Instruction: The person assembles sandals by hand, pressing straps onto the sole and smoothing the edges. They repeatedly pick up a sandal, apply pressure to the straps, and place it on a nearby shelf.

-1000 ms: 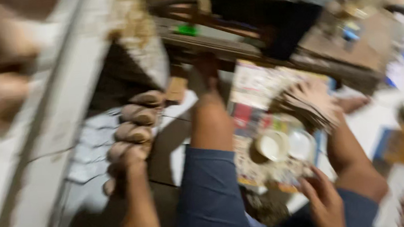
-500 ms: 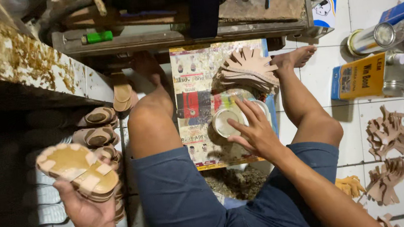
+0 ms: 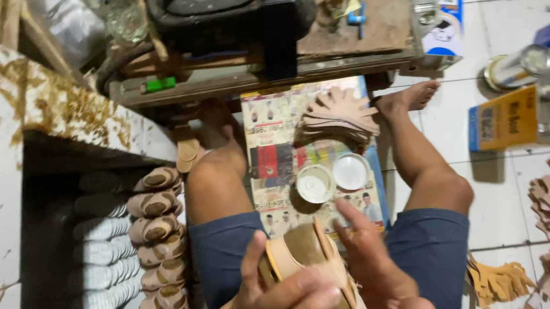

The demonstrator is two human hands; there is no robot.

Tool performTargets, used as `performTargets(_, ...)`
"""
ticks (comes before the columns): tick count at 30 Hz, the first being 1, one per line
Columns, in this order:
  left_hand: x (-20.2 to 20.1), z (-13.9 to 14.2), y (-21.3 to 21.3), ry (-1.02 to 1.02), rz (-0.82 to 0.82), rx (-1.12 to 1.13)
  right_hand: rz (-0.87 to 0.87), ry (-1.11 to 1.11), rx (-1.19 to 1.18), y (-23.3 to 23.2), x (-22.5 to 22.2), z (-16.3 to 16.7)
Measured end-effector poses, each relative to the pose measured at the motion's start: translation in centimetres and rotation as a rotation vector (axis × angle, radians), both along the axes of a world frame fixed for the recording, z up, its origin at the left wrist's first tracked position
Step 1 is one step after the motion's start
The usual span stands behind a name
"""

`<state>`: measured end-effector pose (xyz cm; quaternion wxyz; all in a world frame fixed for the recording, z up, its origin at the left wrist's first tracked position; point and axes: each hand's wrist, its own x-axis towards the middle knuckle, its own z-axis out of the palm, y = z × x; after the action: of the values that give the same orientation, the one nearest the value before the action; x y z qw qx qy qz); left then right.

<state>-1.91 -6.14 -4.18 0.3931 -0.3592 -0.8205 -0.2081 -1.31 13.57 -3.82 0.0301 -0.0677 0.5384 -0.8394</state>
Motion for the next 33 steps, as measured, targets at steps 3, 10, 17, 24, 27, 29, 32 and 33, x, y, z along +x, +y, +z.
performTargets(3,0.8,0.6,1.2,-0.022,-0.038,-0.076,0.291,-0.120,-0.614,-1.2,0.7,1.9)
performTargets(10,2.1,1.3,2.3,-0.080,-0.143,-0.056,-0.065,0.333,-0.229,-1.0,-0.3,0.6)
performTargets(17,2.4,1.8,3.2,-0.120,-0.188,-0.020,-0.078,0.415,-0.182,1.1,1.8,-2.5)
performTargets(24,2.2,2.2,3.3,-0.154,-0.240,0.017,-0.273,0.592,0.058,1.5,0.7,-3.0)
performTargets(27,2.4,2.1,3.5,-0.141,-0.209,-0.009,-0.024,0.552,0.017,1.8,0.5,-3.2)
performTargets(29,2.6,1.9,3.5,-0.149,-0.214,0.004,-0.266,0.628,0.124,1.9,0.5,-3.3)
performTargets(32,2.4,1.6,3.0,-0.176,-0.263,0.004,-0.178,0.565,0.124,2.0,0.6,-3.6)
performTargets(33,2.4,1.4,2.9,-0.193,-0.293,0.005,-0.080,0.510,0.104,2.1,0.6,-3.6)
